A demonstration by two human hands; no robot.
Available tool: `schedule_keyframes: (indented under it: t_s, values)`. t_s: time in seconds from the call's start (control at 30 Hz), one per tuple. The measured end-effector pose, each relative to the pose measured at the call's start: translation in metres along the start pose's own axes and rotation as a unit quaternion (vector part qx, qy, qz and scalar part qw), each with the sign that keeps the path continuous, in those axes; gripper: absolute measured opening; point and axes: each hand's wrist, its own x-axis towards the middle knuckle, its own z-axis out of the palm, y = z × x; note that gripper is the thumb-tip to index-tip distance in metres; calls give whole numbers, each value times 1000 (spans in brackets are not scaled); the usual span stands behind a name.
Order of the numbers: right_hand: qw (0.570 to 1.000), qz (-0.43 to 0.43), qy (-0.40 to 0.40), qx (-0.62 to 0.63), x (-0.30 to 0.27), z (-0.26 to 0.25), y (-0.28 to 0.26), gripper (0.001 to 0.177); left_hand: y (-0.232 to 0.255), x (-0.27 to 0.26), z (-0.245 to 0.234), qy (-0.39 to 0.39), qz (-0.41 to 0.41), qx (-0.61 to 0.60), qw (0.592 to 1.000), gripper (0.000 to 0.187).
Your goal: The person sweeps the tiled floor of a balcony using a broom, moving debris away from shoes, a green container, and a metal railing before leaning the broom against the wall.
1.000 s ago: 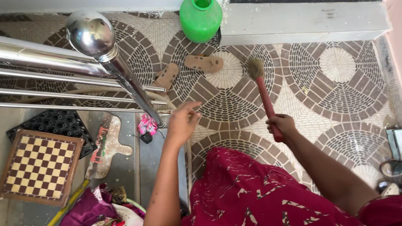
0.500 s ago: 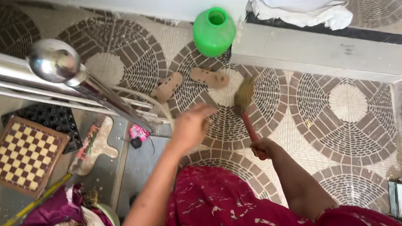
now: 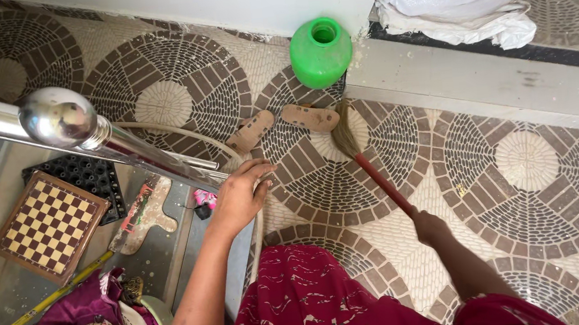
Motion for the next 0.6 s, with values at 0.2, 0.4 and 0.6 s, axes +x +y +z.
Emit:
schedule_keyframes:
  t_s: [0.2,0.4,0.6]
  values:
    - [998,-29,5,47,-62,12,17,70,-6,7,11,-10,-25,-30,999,35]
    - [977,-87,-56,185,-89,9,-57,75,-8,23,34,-7,4,-53,999,34]
    - [965,-223,2,140,-70,-9,-152,80,1,35,32,-15,-8,-69,997,34]
